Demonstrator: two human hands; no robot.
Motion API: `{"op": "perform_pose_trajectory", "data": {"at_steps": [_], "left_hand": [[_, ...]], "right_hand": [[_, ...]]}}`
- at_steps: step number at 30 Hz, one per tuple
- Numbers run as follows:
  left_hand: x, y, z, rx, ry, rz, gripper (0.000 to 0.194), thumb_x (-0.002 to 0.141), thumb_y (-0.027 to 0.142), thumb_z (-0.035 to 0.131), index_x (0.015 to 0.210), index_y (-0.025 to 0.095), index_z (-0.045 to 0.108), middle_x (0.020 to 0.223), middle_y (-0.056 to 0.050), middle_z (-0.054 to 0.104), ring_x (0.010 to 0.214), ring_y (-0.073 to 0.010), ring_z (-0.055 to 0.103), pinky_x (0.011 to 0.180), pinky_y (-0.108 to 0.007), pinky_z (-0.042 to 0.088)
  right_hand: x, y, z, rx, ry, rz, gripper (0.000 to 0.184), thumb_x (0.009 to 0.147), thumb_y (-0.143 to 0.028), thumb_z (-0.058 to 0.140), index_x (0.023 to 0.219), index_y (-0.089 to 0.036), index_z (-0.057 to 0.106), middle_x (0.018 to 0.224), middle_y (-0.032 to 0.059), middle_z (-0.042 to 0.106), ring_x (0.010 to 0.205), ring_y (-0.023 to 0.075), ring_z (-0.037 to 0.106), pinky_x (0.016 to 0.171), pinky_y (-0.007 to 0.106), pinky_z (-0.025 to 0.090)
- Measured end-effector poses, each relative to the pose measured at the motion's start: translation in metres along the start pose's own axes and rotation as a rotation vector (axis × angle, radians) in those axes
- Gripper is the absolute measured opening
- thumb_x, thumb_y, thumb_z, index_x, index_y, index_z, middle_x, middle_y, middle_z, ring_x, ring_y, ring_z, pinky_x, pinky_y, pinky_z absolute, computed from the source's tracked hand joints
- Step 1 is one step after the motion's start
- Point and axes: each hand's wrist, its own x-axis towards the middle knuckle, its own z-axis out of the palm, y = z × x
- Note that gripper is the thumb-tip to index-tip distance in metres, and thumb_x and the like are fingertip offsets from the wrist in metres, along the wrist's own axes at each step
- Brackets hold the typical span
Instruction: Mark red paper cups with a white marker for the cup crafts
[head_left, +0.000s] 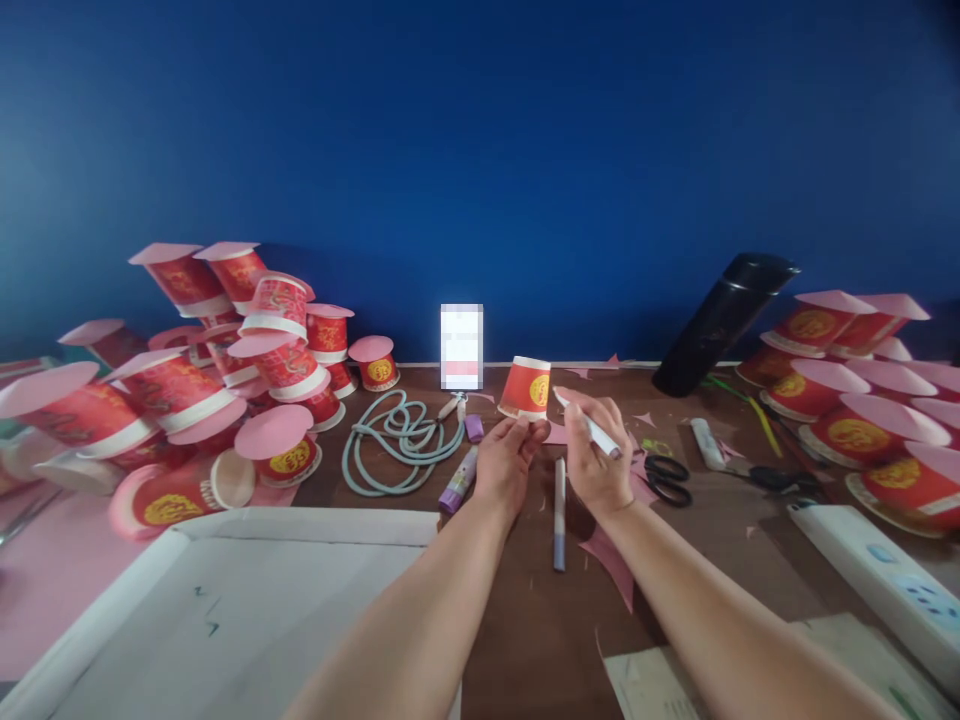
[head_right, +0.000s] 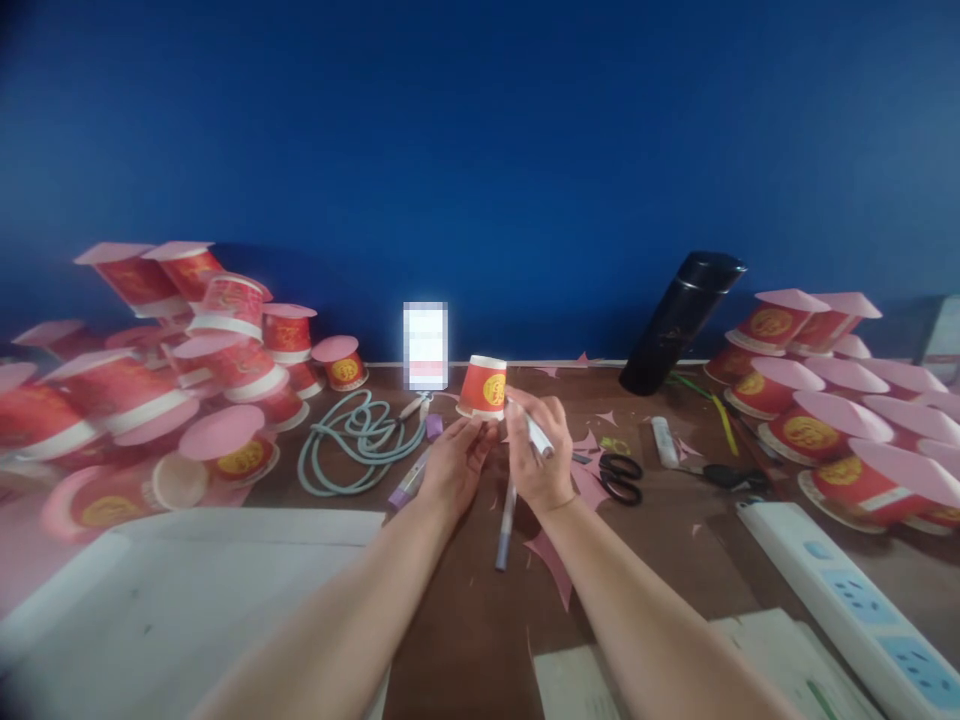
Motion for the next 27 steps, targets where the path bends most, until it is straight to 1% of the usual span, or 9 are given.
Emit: {"op": "perform_pose_trajectory", "data": {"at_steps": [2, 3, 6, 8, 11, 15, 19, 27], "left_hand": [[-0.0001, -0.0002, -0.0008, -0.022, -0.028, 0.020, 0.010, 0.069, 0.017, 0.072, 0.069, 0.010, 0.064, 0.069, -0.002, 0.063, 0.070, -0.0089, 0.062, 0.081, -0.025, 0.049], [-0.0001, -0.0003, -0.0011, -0.028, -0.032, 0.027, 0.011, 0.068, 0.017, 0.072, 0.069, 0.010, 0.064, 0.068, -0.002, 0.063, 0.069, -0.0083, 0.061, 0.079, -0.024, 0.049], [0.0004, -0.0010, -0.0020, -0.015, -0.022, 0.035, 0.013, 0.065, 0.018, 0.074, 0.067, 0.011, 0.063, 0.064, 0.000, 0.061, 0.063, -0.0070, 0.058, 0.074, -0.022, 0.047], [0.0014, -0.0020, -0.0030, 0.005, -0.021, 0.044, 0.014, 0.064, 0.020, 0.074, 0.066, 0.011, 0.063, 0.062, 0.001, 0.059, 0.061, -0.0067, 0.056, 0.071, -0.021, 0.045], [0.0039, -0.0046, -0.0058, 0.031, -0.039, 0.061, 0.015, 0.065, 0.023, 0.074, 0.065, 0.013, 0.063, 0.061, 0.001, 0.058, 0.060, -0.0070, 0.054, 0.068, -0.021, 0.044], [0.0068, -0.0083, -0.0089, 0.055, -0.038, 0.069, 0.017, 0.065, 0.028, 0.073, 0.068, 0.014, 0.064, 0.061, 0.001, 0.059, 0.061, -0.0085, 0.055, 0.070, -0.024, 0.044], [0.0062, -0.0096, -0.0074, 0.093, -0.032, 0.068, 0.019, 0.064, 0.029, 0.073, 0.069, 0.013, 0.065, 0.063, 0.000, 0.062, 0.063, -0.0096, 0.057, 0.072, -0.025, 0.044], [0.0053, -0.0082, -0.0052, 0.098, -0.021, 0.063, 0.021, 0.062, 0.031, 0.075, 0.068, 0.013, 0.065, 0.064, -0.001, 0.064, 0.061, -0.0093, 0.058, 0.071, -0.025, 0.045]], "right_hand": [[-0.0032, -0.0044, -0.0008, -0.036, -0.102, -0.098, 0.022, 0.090, -0.028, 0.047, 0.104, -0.024, 0.065, 0.095, 0.0051, 0.067, 0.087, 0.0182, 0.060, 0.082, 0.037, 0.047], [-0.0045, -0.0051, -0.0005, -0.048, -0.129, -0.127, 0.021, 0.089, -0.027, 0.049, 0.102, -0.023, 0.065, 0.092, 0.0046, 0.068, 0.084, 0.0181, 0.060, 0.080, 0.037, 0.047], [-0.0065, -0.0044, 0.0024, -0.073, -0.131, -0.164, 0.014, 0.086, -0.025, 0.053, 0.093, -0.023, 0.065, 0.083, 0.0031, 0.068, 0.078, 0.0176, 0.061, 0.077, 0.036, 0.047], [-0.0069, -0.0038, 0.0042, -0.082, -0.110, -0.161, 0.010, 0.084, -0.024, 0.056, 0.089, -0.022, 0.065, 0.079, 0.0024, 0.068, 0.076, 0.0175, 0.061, 0.075, 0.035, 0.048], [-0.0073, -0.0044, 0.0058, -0.092, -0.100, -0.152, 0.008, 0.082, -0.025, 0.059, 0.087, -0.022, 0.064, 0.081, 0.0023, 0.067, 0.077, 0.0177, 0.061, 0.074, 0.034, 0.048], [-0.0084, -0.0044, 0.0061, -0.123, -0.090, -0.116, 0.009, 0.083, -0.027, 0.057, 0.088, -0.021, 0.063, 0.083, 0.0025, 0.067, 0.078, 0.0173, 0.062, 0.074, 0.033, 0.048], [-0.0099, -0.0020, 0.0063, -0.156, -0.079, -0.064, 0.011, 0.084, -0.029, 0.057, 0.090, -0.022, 0.063, 0.087, 0.0029, 0.068, 0.081, 0.0176, 0.064, 0.076, 0.031, 0.048], [-0.0104, -0.0014, 0.0068, -0.226, -0.040, -0.061, 0.014, 0.086, -0.033, 0.054, 0.087, -0.021, 0.061, 0.083, 0.0028, 0.067, 0.077, 0.0171, 0.063, 0.075, 0.031, 0.047]]}}
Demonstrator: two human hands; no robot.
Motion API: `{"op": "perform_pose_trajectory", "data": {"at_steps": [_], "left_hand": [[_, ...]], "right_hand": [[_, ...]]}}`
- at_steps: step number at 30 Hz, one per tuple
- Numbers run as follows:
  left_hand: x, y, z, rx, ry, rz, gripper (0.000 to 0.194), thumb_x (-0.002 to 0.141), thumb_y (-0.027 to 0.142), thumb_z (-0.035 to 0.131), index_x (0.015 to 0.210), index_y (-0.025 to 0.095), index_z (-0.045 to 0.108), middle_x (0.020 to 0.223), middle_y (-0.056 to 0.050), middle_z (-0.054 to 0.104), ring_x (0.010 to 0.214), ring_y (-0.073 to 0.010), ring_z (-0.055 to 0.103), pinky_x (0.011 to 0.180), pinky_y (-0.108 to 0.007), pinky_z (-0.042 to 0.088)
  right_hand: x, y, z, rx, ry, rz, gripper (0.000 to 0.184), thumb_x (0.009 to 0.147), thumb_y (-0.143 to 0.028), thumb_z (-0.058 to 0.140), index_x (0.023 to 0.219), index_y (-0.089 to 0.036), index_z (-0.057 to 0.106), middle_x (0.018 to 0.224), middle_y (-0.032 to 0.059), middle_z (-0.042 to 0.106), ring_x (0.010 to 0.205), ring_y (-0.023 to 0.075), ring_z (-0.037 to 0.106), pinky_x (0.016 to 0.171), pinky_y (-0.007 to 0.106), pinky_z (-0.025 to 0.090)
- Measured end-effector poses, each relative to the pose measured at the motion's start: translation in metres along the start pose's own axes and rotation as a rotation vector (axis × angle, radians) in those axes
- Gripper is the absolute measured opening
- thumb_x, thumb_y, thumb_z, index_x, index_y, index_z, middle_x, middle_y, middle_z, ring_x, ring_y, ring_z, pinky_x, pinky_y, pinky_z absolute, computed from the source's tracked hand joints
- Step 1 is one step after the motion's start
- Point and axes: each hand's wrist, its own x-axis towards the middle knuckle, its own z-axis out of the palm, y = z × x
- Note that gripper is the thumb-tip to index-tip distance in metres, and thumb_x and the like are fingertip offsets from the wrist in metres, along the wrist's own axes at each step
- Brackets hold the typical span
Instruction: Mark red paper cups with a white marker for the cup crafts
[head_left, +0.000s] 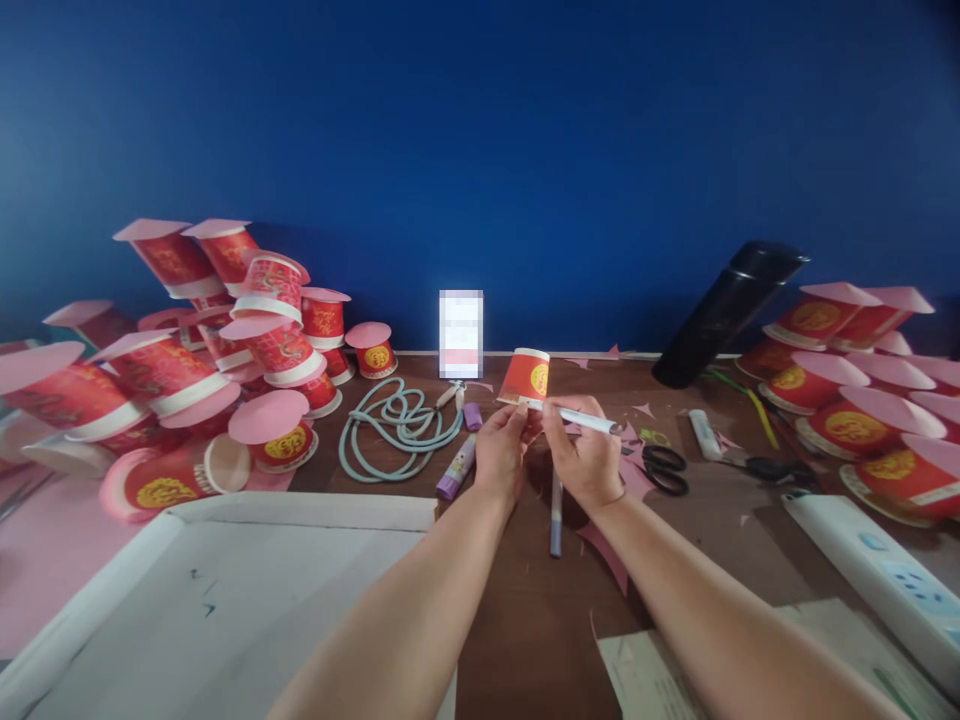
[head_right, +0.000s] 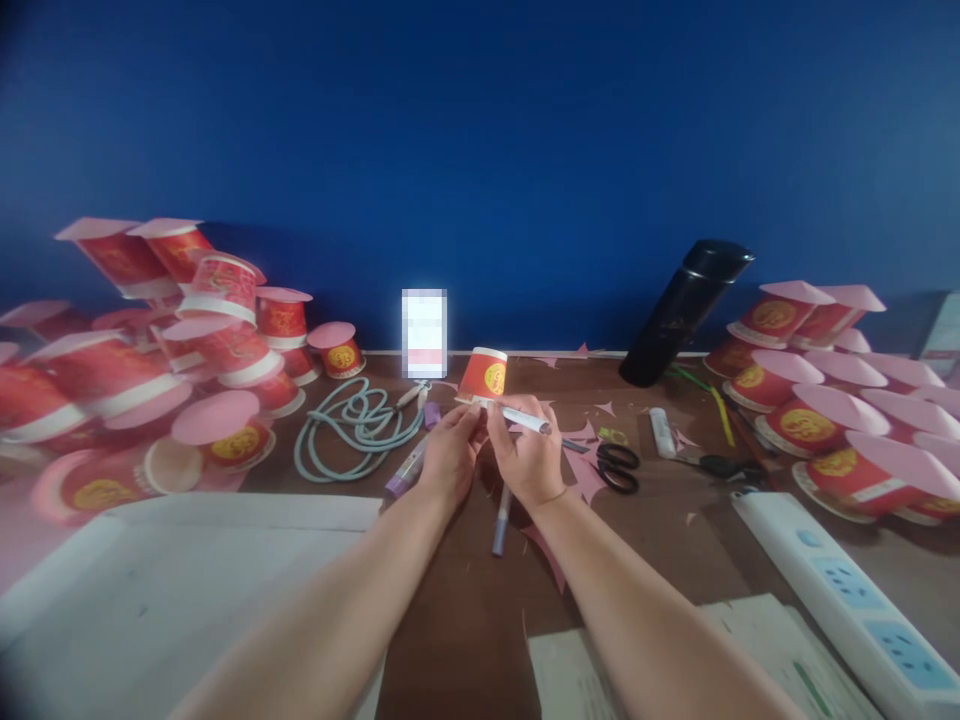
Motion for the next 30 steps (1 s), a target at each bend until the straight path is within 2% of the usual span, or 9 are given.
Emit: {"op": "perform_pose_trajectory", "data": {"at_steps": [20, 30], "left_hand": [[-0.0002, -0.0016, -0.0011, 0.009, -0.012, 0.008, 0.019, 0.065, 0.030, 0.074, 0.069, 0.014, 0.066, 0.065, -0.001, 0.063, 0.063, -0.0098, 0.058, 0.074, -0.026, 0.044], [-0.0015, 0.0006, 0.0009, 0.013, -0.012, 0.004, 0.019, 0.064, 0.030, 0.074, 0.070, 0.013, 0.066, 0.066, -0.001, 0.064, 0.064, -0.0098, 0.059, 0.073, -0.025, 0.045]], "right_hand": [[0.0015, 0.0038, 0.0023, 0.029, -0.007, -0.080, 0.009, 0.086, -0.028, 0.055, 0.086, -0.021, 0.061, 0.082, 0.0031, 0.066, 0.077, 0.0165, 0.062, 0.074, 0.032, 0.047], [0.0022, 0.0023, 0.0021, 0.017, -0.008, -0.054, 0.012, 0.086, -0.031, 0.054, 0.086, -0.020, 0.061, 0.082, 0.0036, 0.066, 0.078, 0.0168, 0.062, 0.076, 0.032, 0.047]]}}
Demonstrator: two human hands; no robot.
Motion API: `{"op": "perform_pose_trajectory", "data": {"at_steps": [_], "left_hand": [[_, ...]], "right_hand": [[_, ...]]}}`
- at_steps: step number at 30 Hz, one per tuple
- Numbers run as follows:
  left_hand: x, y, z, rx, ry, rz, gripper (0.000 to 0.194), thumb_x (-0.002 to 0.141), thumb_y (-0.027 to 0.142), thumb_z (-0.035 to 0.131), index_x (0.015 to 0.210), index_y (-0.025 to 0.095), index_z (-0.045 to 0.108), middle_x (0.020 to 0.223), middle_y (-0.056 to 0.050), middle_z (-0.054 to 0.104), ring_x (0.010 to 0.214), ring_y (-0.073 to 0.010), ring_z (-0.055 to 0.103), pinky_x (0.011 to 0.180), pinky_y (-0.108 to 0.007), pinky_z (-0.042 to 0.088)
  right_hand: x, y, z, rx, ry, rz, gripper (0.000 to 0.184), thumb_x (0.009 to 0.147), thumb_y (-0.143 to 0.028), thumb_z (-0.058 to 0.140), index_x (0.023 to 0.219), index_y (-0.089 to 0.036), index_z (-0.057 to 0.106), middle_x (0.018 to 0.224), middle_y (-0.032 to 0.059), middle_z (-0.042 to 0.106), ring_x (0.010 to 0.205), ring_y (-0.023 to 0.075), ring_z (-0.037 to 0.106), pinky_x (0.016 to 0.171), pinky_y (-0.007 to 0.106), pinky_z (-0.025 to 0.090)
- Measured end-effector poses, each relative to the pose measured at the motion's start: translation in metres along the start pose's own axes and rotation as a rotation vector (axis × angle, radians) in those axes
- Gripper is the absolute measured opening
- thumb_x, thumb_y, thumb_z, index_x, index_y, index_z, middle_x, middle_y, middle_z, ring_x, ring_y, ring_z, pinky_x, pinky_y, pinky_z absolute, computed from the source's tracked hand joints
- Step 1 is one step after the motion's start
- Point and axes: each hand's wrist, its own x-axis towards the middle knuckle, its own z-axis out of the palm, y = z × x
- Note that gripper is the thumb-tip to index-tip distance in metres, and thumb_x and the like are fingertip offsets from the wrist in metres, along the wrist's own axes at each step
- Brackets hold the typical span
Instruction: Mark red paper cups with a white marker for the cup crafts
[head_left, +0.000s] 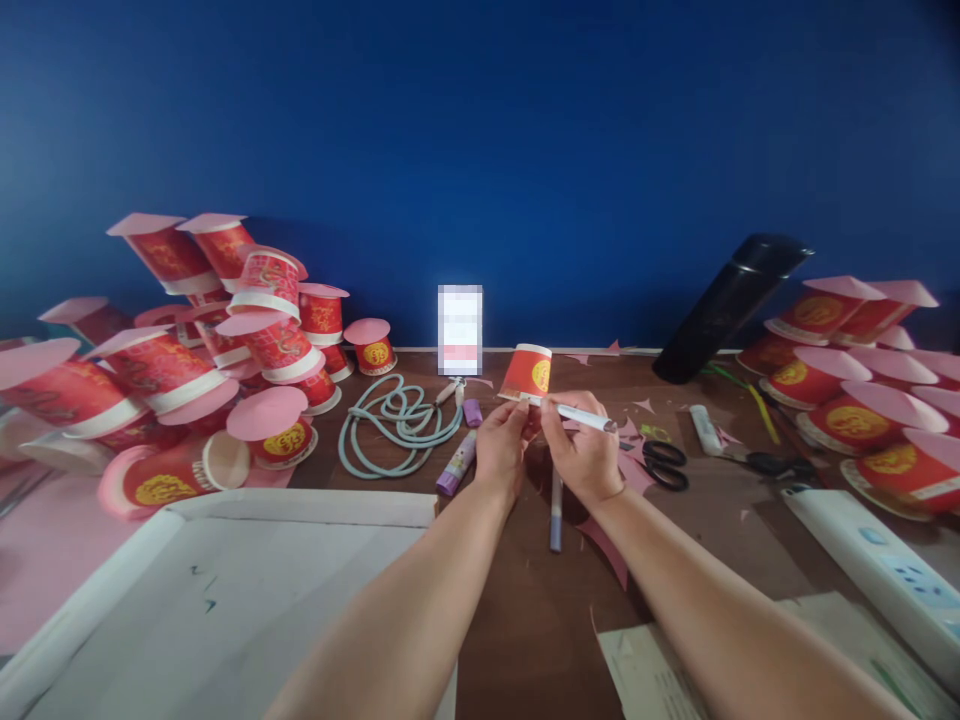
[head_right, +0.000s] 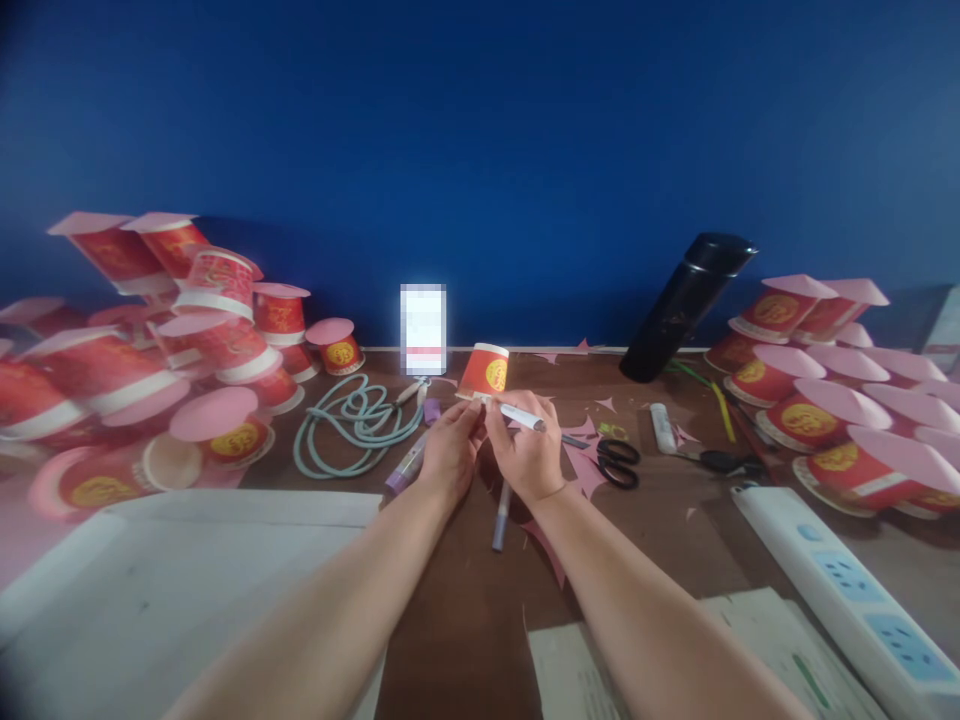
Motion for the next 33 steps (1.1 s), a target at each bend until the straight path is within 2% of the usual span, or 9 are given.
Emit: {"op": "perform_pose_trajectory", "data": {"at_steps": [10, 21, 33], "left_hand": [[-0.0018, 0.0009, 0.0012, 0.020, -0.008, -0.002, 0.021, 0.064, 0.033, 0.074, 0.071, 0.014, 0.067, 0.071, -0.003, 0.067, 0.071, -0.0128, 0.062, 0.078, -0.028, 0.045], [-0.0046, 0.0043, 0.0047, 0.022, 0.017, -0.025, 0.021, 0.062, 0.032, 0.074, 0.069, 0.014, 0.065, 0.066, -0.001, 0.065, 0.063, -0.0108, 0.059, 0.072, -0.027, 0.045], [-0.0042, 0.0026, 0.0039, 0.025, 0.013, -0.017, 0.019, 0.064, 0.031, 0.073, 0.069, 0.014, 0.065, 0.065, -0.001, 0.063, 0.065, -0.0109, 0.058, 0.076, -0.027, 0.044]], "right_hand": [[-0.0005, -0.0022, -0.0010, -0.020, -0.002, 0.024, 0.015, 0.086, -0.034, 0.054, 0.086, -0.020, 0.061, 0.083, 0.0046, 0.066, 0.079, 0.0182, 0.061, 0.076, 0.034, 0.047], [0.0005, 0.0002, -0.0001, -0.017, 0.022, 0.018, 0.014, 0.086, -0.032, 0.055, 0.087, -0.020, 0.061, 0.084, 0.0046, 0.066, 0.080, 0.0182, 0.062, 0.076, 0.033, 0.048], [0.0004, -0.0003, -0.0010, -0.038, 0.009, 0.016, 0.015, 0.086, -0.033, 0.054, 0.087, -0.020, 0.061, 0.084, 0.0046, 0.067, 0.080, 0.0187, 0.062, 0.077, 0.034, 0.047]]}}
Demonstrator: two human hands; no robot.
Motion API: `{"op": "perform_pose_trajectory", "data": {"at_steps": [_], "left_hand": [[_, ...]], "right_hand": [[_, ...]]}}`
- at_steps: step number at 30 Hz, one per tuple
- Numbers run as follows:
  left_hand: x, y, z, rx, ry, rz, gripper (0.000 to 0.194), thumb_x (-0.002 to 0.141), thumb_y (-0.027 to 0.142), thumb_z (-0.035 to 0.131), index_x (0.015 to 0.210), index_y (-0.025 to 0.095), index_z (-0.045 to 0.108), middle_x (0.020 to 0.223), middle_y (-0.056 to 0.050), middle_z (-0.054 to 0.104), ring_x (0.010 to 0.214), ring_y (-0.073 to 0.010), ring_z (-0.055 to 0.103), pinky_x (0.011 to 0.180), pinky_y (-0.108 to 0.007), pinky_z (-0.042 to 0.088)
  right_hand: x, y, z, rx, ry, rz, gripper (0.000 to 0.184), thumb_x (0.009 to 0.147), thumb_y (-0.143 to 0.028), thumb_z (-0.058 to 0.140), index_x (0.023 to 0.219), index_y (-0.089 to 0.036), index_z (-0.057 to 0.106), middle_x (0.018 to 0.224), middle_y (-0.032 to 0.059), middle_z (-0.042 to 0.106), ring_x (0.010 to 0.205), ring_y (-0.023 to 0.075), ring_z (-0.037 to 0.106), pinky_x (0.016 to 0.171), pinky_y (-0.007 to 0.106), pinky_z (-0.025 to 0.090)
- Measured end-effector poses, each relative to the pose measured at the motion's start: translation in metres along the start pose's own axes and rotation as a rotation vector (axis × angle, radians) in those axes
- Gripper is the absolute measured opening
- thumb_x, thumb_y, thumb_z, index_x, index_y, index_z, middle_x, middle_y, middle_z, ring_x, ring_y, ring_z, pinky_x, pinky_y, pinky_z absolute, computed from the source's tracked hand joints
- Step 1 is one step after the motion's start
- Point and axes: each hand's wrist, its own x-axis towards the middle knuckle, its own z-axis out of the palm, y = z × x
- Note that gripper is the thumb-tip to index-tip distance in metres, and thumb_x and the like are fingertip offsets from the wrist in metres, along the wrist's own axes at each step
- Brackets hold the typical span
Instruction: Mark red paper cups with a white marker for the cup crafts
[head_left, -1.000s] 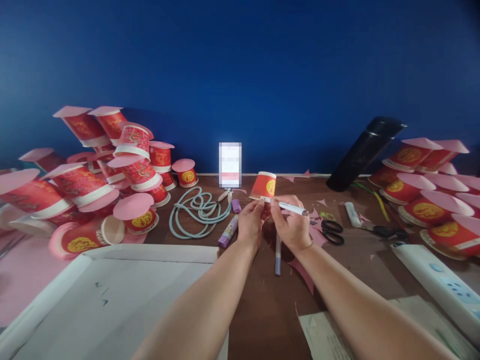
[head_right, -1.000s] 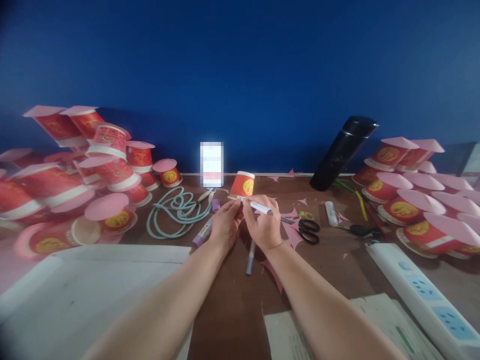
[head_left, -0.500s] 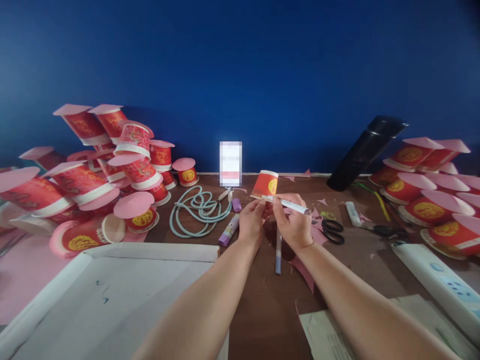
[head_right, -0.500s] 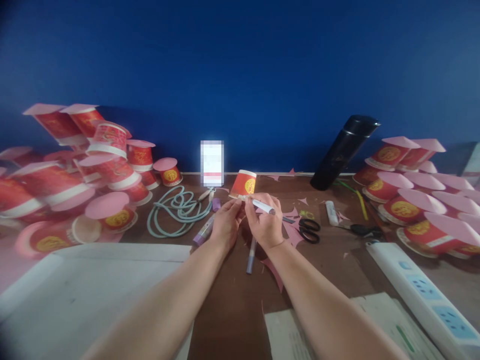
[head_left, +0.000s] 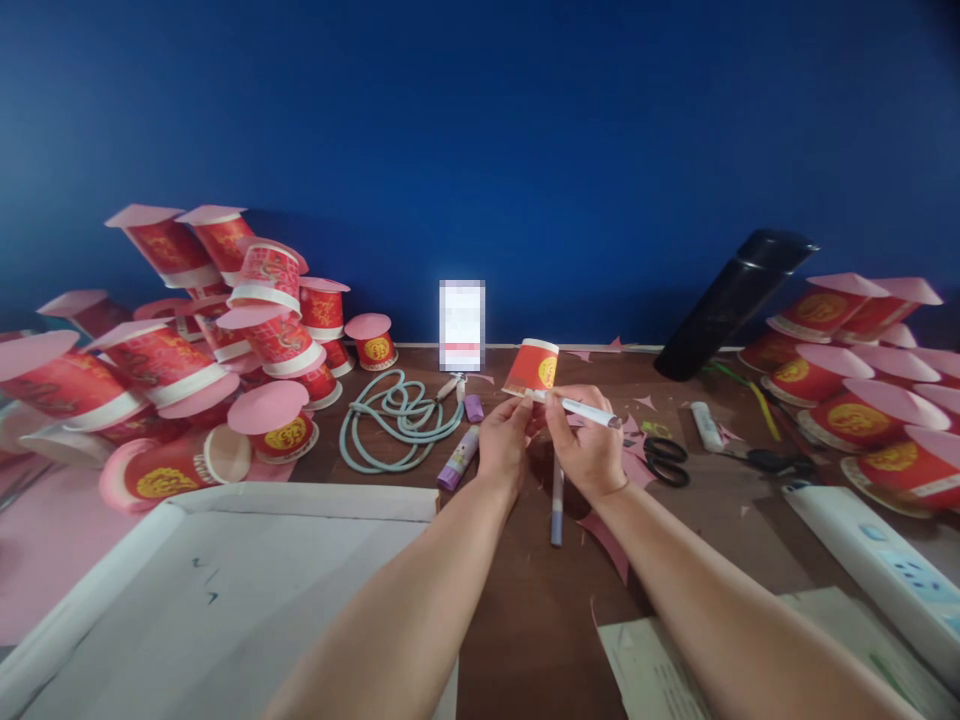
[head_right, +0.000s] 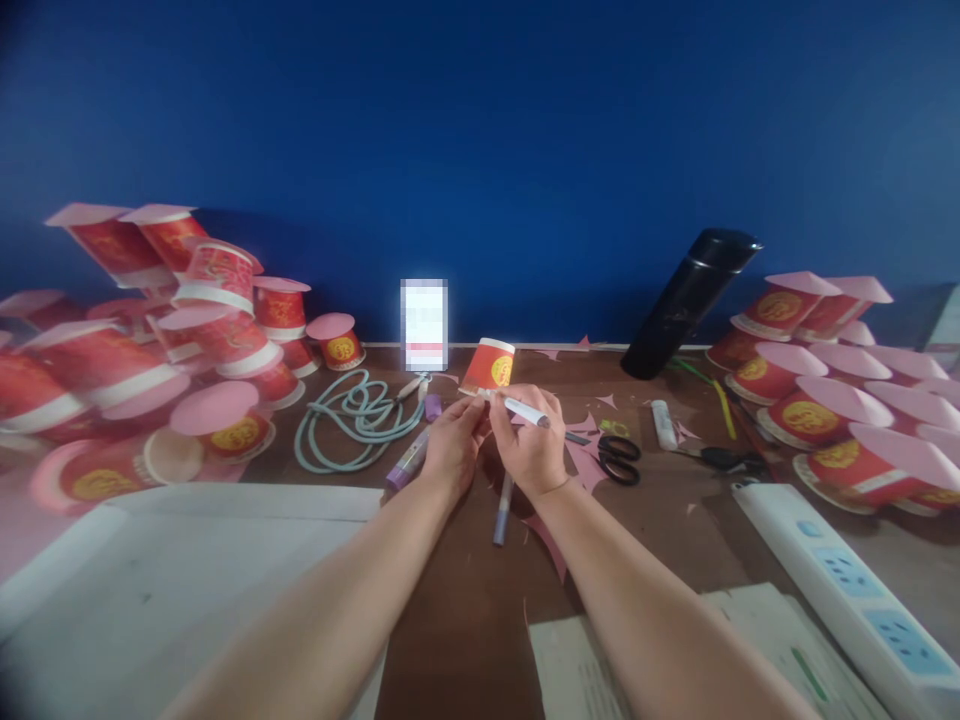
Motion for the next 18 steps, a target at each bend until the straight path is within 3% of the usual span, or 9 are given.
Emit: {"op": "perform_pose_trajectory", "data": {"at_steps": [18], "left_hand": [[0.0007, -0.0008, -0.0016, 0.007, -0.008, 0.010, 0.019, 0.063, 0.032, 0.073, 0.068, 0.015, 0.065, 0.064, -0.001, 0.062, 0.065, -0.0117, 0.058, 0.076, -0.029, 0.044]], "right_hand": [[0.0005, 0.0006, -0.0001, -0.013, -0.014, -0.009, 0.018, 0.087, -0.034, 0.052, 0.085, -0.020, 0.062, 0.082, 0.0046, 0.066, 0.079, 0.0183, 0.062, 0.077, 0.034, 0.047]]}}
